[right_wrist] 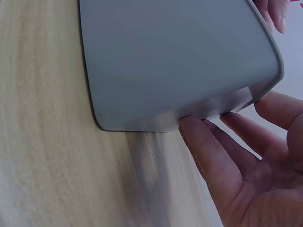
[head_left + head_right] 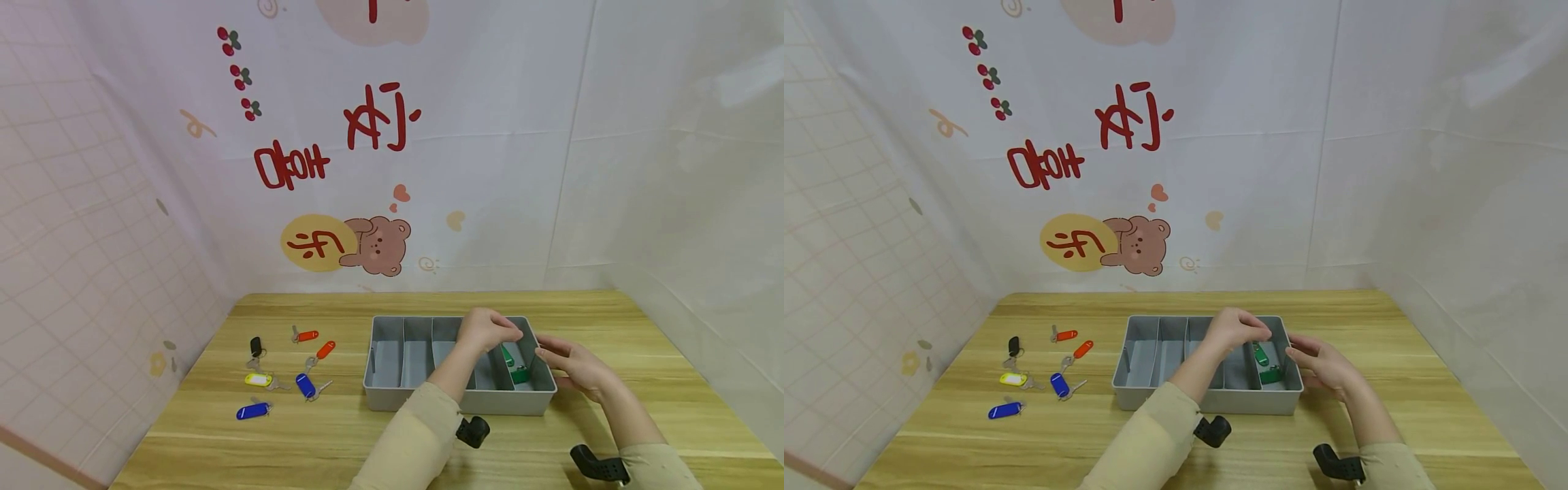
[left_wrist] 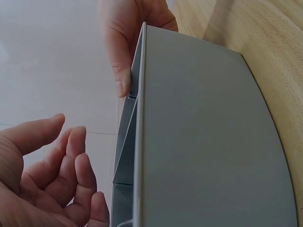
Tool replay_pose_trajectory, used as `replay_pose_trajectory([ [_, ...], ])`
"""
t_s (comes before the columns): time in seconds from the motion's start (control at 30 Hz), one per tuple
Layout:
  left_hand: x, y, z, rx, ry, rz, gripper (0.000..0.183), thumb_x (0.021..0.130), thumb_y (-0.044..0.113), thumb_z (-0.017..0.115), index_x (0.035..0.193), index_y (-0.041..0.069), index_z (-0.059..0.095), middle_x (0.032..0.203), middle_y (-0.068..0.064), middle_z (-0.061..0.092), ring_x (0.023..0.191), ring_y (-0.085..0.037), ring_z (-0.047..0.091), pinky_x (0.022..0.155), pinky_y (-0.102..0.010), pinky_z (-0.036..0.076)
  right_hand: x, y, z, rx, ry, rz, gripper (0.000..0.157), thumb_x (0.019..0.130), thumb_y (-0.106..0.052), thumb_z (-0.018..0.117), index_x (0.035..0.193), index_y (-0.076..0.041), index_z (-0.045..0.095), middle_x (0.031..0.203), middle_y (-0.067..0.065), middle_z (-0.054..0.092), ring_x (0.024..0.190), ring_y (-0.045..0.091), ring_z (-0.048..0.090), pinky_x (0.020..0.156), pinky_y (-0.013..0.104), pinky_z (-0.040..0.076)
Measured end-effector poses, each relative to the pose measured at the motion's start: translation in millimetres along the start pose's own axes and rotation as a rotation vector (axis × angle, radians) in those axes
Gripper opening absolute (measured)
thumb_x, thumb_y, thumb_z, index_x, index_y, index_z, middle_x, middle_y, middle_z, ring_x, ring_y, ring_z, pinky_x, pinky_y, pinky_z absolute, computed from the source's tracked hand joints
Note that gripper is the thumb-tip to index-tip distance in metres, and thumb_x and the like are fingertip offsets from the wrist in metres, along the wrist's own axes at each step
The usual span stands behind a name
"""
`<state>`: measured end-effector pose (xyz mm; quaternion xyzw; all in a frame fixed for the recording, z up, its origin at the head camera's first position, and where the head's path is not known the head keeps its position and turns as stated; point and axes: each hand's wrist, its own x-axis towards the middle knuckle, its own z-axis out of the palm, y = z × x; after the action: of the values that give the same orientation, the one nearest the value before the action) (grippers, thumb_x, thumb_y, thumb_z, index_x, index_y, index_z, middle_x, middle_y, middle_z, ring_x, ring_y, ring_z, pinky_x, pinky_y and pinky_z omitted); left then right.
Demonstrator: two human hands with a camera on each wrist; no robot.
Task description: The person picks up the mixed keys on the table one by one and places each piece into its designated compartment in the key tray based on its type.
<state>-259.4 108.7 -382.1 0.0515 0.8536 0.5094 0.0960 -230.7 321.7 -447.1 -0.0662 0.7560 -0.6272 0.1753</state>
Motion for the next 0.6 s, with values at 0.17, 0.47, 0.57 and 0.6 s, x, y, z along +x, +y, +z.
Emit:
replay_pose_trajectory([
  [0.17,-0.4,-0.5,-0.8,-0.026,-0.001,0.021,0.008,0.079,0.021,0.085,0.077,0.018,0.078,0.087,0.009,0.067,0.081,-0.015,0.062,0.073,-0.035,0.053,0.0,-0.5,0.6,-0.002,-0.005,-0.005,0.068,0.106,-0.024,0.048,0.153,0.012,0.013,0.153,0.037,0.020,0.125,0.032,0.050,0.089,0.043,0.053],
  [0.47,-3.7,-3.1,-5.2,-0.103,-0.025,0.066,0.008,0.081,0.018,0.083,0.087,0.015,0.078,0.090,0.008,0.067,0.083,-0.014,0.062,0.074,-0.034,0.053,0.3,0.1,0.4,-0.007,-0.012,-0.020,0.068,0.107,-0.025,0.047,0.152,0.012,0.013,0.151,0.037,0.023,0.122,0.028,0.053,0.089,0.043,0.053],
  [0.57,-5.3,-4.1,-6.2,-0.123,-0.037,0.072,0.011,0.082,0.018,0.083,0.091,0.013,0.079,0.093,0.006,0.067,0.085,-0.014,0.062,0.077,-0.035,0.053,0.1,0.1,0.8,-0.006,-0.004,-0.013,0.068,0.107,-0.025,0.048,0.152,0.012,0.013,0.152,0.037,0.022,0.123,0.030,0.052,0.089,0.043,0.053],
  [0.6,-5.8,-4.3,-6.5,-0.127,-0.041,0.073,0.012,0.082,0.018,0.083,0.092,0.012,0.078,0.094,0.006,0.068,0.085,-0.014,0.062,0.077,-0.035,0.053,0.0,0.0,0.9,-0.007,0.000,-0.009,0.068,0.107,-0.024,0.048,0.152,0.012,0.013,0.152,0.037,0.022,0.123,0.030,0.052,0.089,0.043,0.053],
])
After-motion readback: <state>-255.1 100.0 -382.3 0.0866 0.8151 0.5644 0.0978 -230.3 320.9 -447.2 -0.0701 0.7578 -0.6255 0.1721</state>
